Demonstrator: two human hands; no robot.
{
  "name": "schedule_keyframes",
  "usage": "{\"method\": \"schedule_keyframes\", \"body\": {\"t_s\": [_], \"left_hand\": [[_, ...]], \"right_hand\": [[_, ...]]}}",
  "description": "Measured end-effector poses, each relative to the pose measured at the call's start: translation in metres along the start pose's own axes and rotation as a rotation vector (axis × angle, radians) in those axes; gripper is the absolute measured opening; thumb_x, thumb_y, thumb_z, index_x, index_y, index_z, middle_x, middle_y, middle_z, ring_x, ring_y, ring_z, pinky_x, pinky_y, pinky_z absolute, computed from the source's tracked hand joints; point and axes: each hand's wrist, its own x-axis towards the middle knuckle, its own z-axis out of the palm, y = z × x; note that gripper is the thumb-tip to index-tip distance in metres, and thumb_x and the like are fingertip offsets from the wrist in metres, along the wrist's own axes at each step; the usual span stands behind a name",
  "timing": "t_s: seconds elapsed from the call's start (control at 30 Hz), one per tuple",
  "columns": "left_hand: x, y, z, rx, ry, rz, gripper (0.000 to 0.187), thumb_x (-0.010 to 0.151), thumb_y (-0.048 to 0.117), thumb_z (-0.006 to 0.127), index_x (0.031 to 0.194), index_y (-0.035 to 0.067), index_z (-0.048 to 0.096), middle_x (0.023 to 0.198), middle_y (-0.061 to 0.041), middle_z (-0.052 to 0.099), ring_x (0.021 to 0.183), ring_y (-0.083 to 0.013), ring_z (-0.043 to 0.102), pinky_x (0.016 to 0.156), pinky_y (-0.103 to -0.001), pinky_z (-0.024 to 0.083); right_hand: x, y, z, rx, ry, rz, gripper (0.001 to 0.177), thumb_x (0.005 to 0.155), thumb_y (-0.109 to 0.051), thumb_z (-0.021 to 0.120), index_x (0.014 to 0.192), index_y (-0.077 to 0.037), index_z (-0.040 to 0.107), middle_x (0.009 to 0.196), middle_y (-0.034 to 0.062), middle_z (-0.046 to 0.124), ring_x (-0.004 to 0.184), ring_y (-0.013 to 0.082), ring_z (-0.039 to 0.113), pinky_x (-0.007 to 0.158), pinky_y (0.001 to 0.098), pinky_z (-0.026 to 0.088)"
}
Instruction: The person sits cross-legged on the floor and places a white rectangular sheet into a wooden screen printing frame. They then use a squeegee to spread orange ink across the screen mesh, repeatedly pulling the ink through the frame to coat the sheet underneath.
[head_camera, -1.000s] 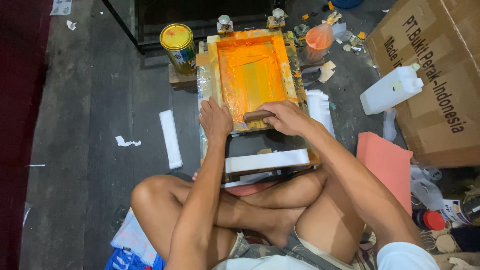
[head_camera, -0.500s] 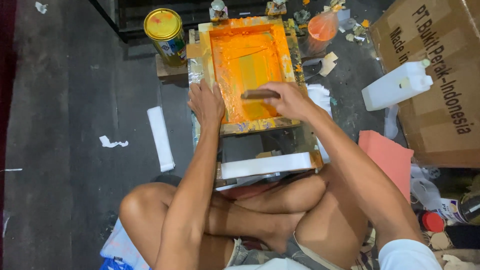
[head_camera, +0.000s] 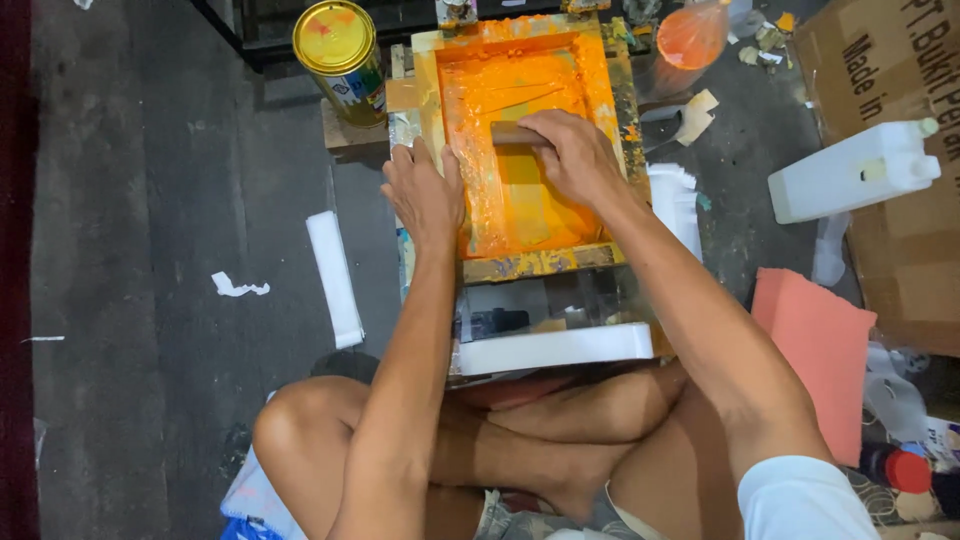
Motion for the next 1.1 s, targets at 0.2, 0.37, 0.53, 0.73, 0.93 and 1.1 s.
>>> {"method": "schedule_keyframes", "body": {"t_s": [0.2,0.37,0.53,0.73,0.93,1.1], "left_hand": [[0.001,-0.012,0.013,-0.025,-0.021,0.012,0.051,0.106,0.040,0.051,0.136,0.001,0.061,0.111,-0.011,0.056,0.104,-0.0327,0.056,0.080,-0.044,0.044],[-0.009,-0.014,0.009,-0.039,-0.052,0.022,0.052,0.106,0.040,0.050,0.139,0.000,0.058,0.116,-0.012,0.055,0.108,-0.0339,0.057,0.083,-0.046,0.046],[-0.032,-0.016,-0.002,-0.022,-0.076,0.026,0.054,0.103,0.038,0.055,0.141,-0.001,0.054,0.119,-0.018,0.055,0.111,-0.0412,0.055,0.087,-0.055,0.047],[-0.055,-0.024,0.000,0.005,-0.143,-0.003,0.057,0.103,0.042,0.050,0.146,0.004,0.048,0.125,-0.013,0.052,0.116,-0.0374,0.053,0.093,-0.053,0.046],[-0.064,-0.029,0.002,-0.005,-0.123,0.002,0.055,0.103,0.040,0.049,0.145,0.004,0.050,0.124,-0.014,0.052,0.116,-0.0372,0.053,0.094,-0.052,0.046],[-0.064,-0.028,0.000,0.009,-0.088,0.016,0.054,0.102,0.039,0.052,0.143,0.005,0.052,0.122,-0.012,0.053,0.113,-0.0349,0.054,0.091,-0.051,0.046]], "right_hand": [[-0.028,-0.016,-0.011,-0.027,-0.119,-0.041,0.036,0.091,0.007,0.063,0.123,-0.010,0.070,0.108,0.0145,0.072,0.107,0.0394,0.068,0.086,0.0489,0.056],[-0.062,-0.040,-0.018,0.031,-0.175,-0.022,0.036,0.092,0.007,0.058,0.123,-0.007,0.071,0.106,0.0165,0.073,0.104,0.0413,0.069,0.084,0.0505,0.057],[-0.087,-0.062,-0.032,0.044,-0.237,0.046,0.033,0.094,0.002,0.061,0.124,-0.007,0.071,0.108,0.0170,0.074,0.106,0.0401,0.069,0.086,0.0508,0.056],[-0.088,-0.082,-0.052,0.104,-0.408,0.152,0.024,0.095,-0.002,0.063,0.116,-0.007,0.073,0.088,0.0165,0.073,0.086,0.0398,0.072,0.075,0.0463,0.056],[-0.086,-0.095,-0.066,0.108,-0.433,0.219,0.018,0.098,-0.010,0.061,0.112,-0.012,0.073,0.075,0.0075,0.064,0.069,0.0285,0.065,0.066,0.0397,0.050],[-0.090,-0.096,-0.063,0.077,-0.439,0.240,0.020,0.097,-0.008,0.063,0.113,-0.011,0.074,0.076,0.0127,0.066,0.076,0.0318,0.068,0.072,0.0409,0.051]]}}
